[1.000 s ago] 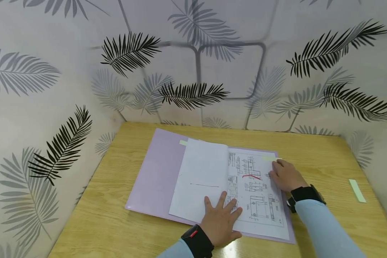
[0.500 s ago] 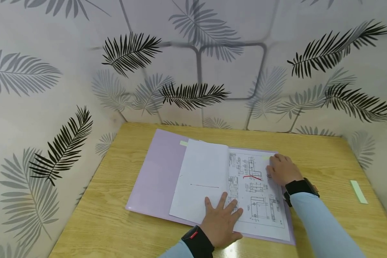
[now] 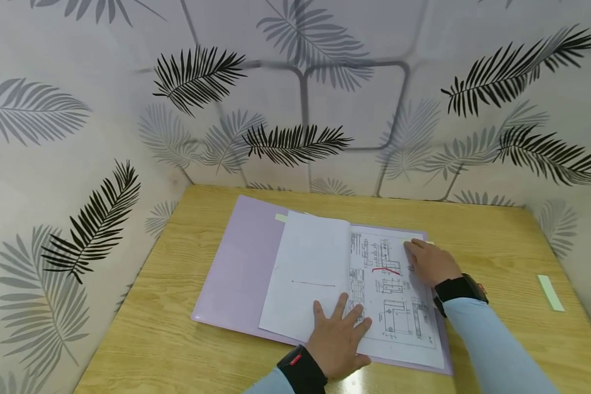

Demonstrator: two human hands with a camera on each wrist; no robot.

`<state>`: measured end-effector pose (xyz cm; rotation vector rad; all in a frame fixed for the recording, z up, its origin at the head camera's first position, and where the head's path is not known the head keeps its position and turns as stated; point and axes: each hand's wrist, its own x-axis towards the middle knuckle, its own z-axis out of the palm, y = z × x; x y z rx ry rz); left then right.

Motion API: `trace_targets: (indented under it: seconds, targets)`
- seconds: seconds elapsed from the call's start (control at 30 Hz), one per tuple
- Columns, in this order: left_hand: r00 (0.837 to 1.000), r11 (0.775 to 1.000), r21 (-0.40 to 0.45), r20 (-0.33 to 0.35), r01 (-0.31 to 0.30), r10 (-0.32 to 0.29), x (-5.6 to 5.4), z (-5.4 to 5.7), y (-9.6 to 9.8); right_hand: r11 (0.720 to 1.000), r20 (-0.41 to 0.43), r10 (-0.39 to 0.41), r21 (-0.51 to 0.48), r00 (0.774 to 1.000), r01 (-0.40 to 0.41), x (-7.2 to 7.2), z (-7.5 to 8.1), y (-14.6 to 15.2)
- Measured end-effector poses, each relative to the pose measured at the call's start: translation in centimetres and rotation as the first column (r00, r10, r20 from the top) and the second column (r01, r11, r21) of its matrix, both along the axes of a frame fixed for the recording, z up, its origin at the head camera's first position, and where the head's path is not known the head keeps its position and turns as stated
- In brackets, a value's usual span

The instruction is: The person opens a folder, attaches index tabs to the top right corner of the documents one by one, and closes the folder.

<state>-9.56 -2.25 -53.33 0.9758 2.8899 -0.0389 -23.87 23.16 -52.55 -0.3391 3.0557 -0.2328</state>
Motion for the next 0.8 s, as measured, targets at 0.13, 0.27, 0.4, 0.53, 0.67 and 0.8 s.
trace_targets:
  seconds: [0.13,0.27,0.4,0.53,0.67,0.8]
  targets:
    - [1.000,1.000,0.004,-0.003,0.005,-0.005,0.0,0.0,0.0,0.999,0.004,-0.019,0.043,1.000,0.019,0.2,0.3,-0.5]
    - [1.000,1.000,0.009,-0.004,0.008,-0.008,-0.1,-0.1,0.0,0.995,0.005,-0.044,0.085,0.999,0.044,0.2,0.3,-0.8]
    - [1.000,1.000,0.003,-0.003,0.008,-0.008,-0.1,-0.3,0.0,0.992,0.002,-0.057,0.113,0.998,0.056,0.2,0.2,-1.1]
    - [1.000,1.000,-0.005,0.001,0.008,-0.008,0.0,0.0,-0.1,0.987,0.008,-0.079,0.143,0.997,0.077,0.2,0.1,-1.7]
    - [1.000,1.000,-0.009,0.003,0.011,-0.011,0.0,0.0,-0.1,0.982,0.001,-0.109,0.154,0.994,0.108,0.3,-0.2,-2.2]
    - [1.000,1.000,-0.005,-0.003,0.010,-0.010,-0.1,0.0,-0.1,0.980,-0.002,-0.146,0.137,0.989,0.145,0.3,-0.1,-2.7]
